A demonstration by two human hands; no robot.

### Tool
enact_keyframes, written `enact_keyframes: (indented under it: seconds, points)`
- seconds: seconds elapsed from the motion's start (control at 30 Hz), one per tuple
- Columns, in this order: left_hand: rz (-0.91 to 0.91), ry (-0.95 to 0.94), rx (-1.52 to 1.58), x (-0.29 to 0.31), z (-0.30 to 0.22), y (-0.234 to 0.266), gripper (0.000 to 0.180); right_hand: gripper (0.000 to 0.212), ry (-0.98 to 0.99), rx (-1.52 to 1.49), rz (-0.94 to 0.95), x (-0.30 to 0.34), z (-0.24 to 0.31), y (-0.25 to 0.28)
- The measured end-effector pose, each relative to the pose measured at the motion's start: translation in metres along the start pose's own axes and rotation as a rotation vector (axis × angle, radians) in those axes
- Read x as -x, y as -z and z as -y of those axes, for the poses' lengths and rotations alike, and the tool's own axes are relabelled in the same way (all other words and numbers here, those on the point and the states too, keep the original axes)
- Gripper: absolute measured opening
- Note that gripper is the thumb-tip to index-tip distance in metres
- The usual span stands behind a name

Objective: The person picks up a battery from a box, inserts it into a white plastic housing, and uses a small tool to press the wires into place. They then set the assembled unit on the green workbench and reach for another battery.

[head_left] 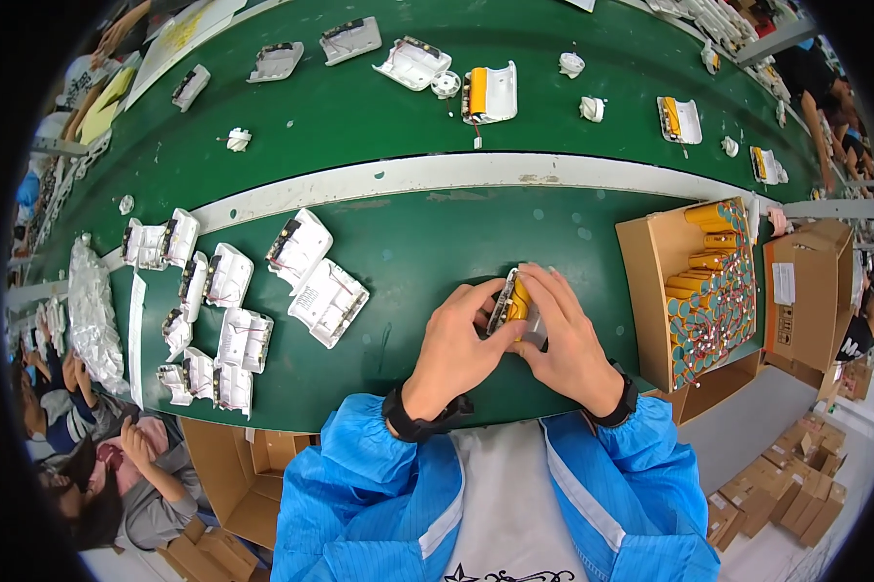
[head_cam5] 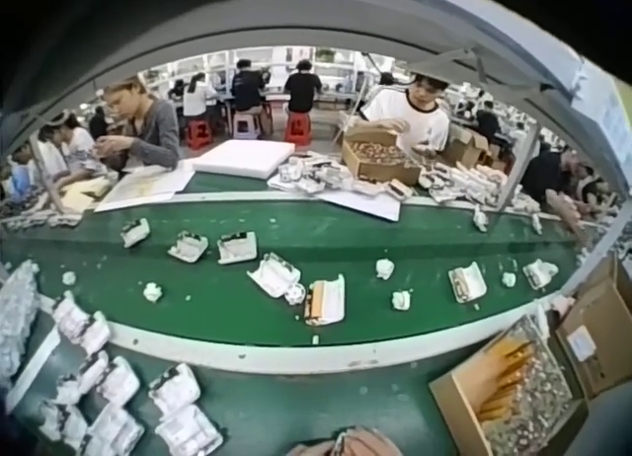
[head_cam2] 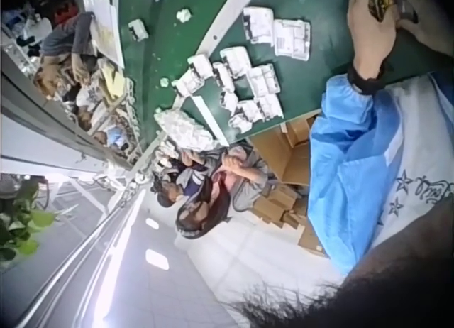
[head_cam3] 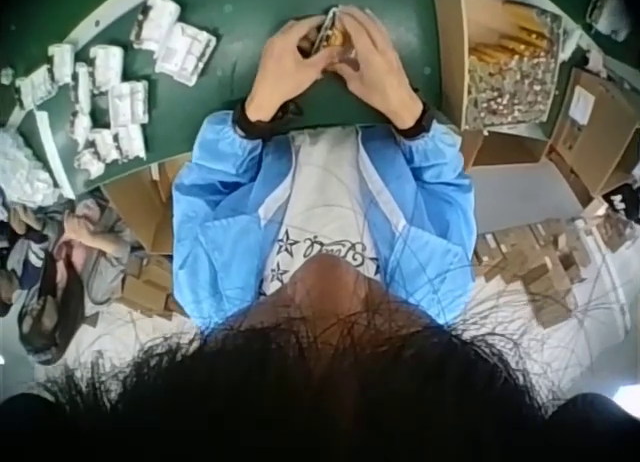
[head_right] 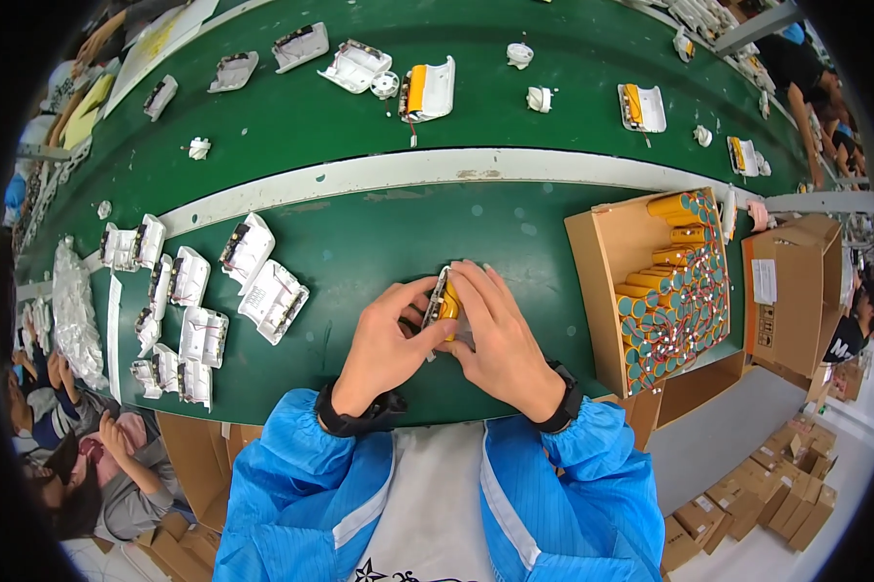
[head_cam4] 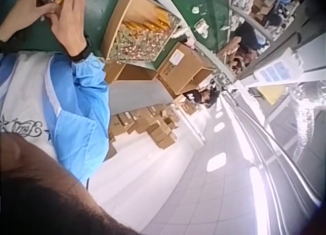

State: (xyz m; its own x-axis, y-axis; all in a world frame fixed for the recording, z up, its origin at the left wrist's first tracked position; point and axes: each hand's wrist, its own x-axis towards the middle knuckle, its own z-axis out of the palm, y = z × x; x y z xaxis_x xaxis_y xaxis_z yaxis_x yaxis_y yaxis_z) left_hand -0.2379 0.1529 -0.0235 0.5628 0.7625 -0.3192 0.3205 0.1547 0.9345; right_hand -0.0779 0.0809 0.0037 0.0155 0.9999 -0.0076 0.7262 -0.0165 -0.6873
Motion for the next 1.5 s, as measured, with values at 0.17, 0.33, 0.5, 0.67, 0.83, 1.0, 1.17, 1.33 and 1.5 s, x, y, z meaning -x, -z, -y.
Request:
enact_keyframes:
  seconds: [0.17,0.33,0.5,0.67,0.83,1.0,1.17,1.33,1.5]
  points:
    - [-0.026,0.009,-0.015,-0.006,0.007,-0.008,0.049,0.078,-0.019,-0.043,-0.021,0.002,-0.002,0.004]
    - [-0.036,0.025,0.002,-0.009,0.002,-0.008,0.044,0.076,-0.009,-0.043,-0.051,0.004,-0.009,0.002]
    - [0.029,0.054,0.034,-0.007,0.001,-0.002,0.038,0.076,-0.001,-0.059,-0.057,0.005,-0.01,0.001]
    - [-0.23,-0.345,-0.316,0.005,0.001,-0.014,0.028,0.075,0.0,-0.032,-0.061,0.006,-0.013,0.0]
    - [-0.308,-0.545,-0.564,0.01,-0.001,-0.014,0.026,0.075,-0.005,-0.04,-0.076,0.009,-0.014,-0.003]
    - [-0.191,-0.533,-0.848,0.01,-0.016,-0.014,0.024,0.074,-0.007,-0.011,-0.073,0.007,-0.011,-0.004]
    - [-0.071,-0.568,-1.1,0.014,-0.025,-0.023,0.021,0.074,-0.025,0.006,-0.102,0.011,-0.011,-0.009]
    - [-0.074,-0.638,-1.017,0.016,-0.014,-0.017,0.021,0.074,-0.04,-0.005,-0.133,0.012,-0.013,-0.009]
    - [-0.024,-0.559,-0.79,0.007,-0.018,-0.01,0.018,0.074,-0.035,0.012,-0.134,0.014,-0.014,-0.009]
